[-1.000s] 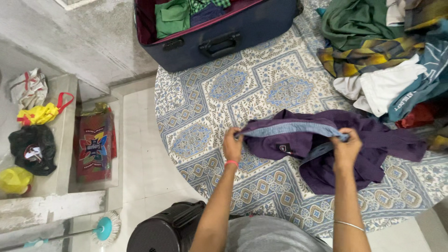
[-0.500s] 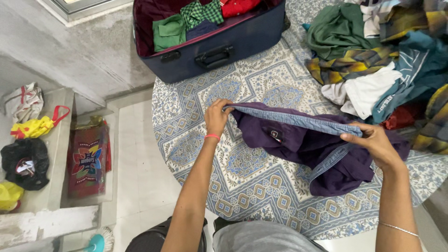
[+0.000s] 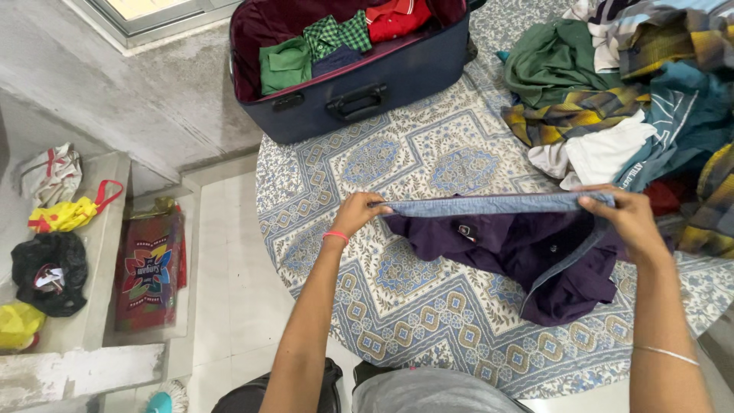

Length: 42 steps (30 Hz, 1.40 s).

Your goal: The person folds a blue sweater and a purple collared shirt by hand, then places the folded items into an open suitcase.

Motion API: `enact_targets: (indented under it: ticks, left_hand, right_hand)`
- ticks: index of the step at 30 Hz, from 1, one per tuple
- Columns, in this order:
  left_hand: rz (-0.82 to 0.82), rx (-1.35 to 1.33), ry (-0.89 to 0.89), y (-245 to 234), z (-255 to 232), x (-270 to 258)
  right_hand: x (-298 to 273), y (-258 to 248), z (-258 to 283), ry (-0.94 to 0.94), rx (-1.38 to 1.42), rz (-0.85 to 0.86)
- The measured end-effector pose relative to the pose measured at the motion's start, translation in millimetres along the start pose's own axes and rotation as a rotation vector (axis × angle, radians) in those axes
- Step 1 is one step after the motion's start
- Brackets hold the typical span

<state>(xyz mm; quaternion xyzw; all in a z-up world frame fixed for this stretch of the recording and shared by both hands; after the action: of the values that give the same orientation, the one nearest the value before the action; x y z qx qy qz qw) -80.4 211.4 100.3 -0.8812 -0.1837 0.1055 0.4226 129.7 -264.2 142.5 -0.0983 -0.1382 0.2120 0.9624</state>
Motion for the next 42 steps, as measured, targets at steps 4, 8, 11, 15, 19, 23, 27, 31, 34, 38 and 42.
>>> enact_targets:
  ticks: [4,8,11,15,19,23,27,31,34,38,42]
  left_hand:
    - [0.121,-0.412,-0.194,32,12,19]
    - [-0.025,-0.633,-0.414,70,-20,5]
    - [0.084,-1.009,-0.296,111,-66,-16]
    - [0.198,-1.090,-0.216,130,-88,-51]
    - [0.094,-0.783,-0.037,78,-88,-68]
    - [-0.015,-0.120,0.019,25,-84,-69]
    - [-0.147,0.063,0.185,-8,-89,-68]
    - [-0.367,-0.005,0.296,-25,-87,-64]
    - [-0.143,-0.174,0.198,-12,-72,-51]
    - [0.080,-0.305,0.091,7,-56,-39]
    - [0.127,-0.378,0.035,29,-49,-34]
  right_hand:
    - [3,18,-47,0.215,0.033,-0.327]
    - [-5,72,-22,-0.111,-0.035,-0.546]
    - [-30,133,-3,-0.077,0.127,-0.469]
    - [-61,190,3,0.151,0.476,-0.351]
    - [-67,207,12,0.115,0.331,-0.178]
    - [-66,219,48,-0.030,-0.056,-0.089]
    - [-68,248,122,-0.419,-0.693,-0.171]
    - [-69,274,128,-0.416,-0.622,-0.066]
    - [-70,287,111,-0.240,-0.556,-0.016]
    - [-60,288,112,-0.287,-0.487,-0.057]
    - [-62,281,114,-0.373,-0.437,-0.066]
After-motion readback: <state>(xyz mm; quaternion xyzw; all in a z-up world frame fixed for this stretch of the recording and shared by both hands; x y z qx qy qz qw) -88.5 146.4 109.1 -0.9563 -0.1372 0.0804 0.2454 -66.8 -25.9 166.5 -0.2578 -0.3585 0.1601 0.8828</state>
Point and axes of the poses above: each hand's wrist, its own x-axis towards the middle knuckle, its own y-axis out of the palm, z = x × y, the point moved 6 cm from there along x, towards the middle knuckle, and after that the axes turned 12 degrees about -y, right-handed, at the moved point
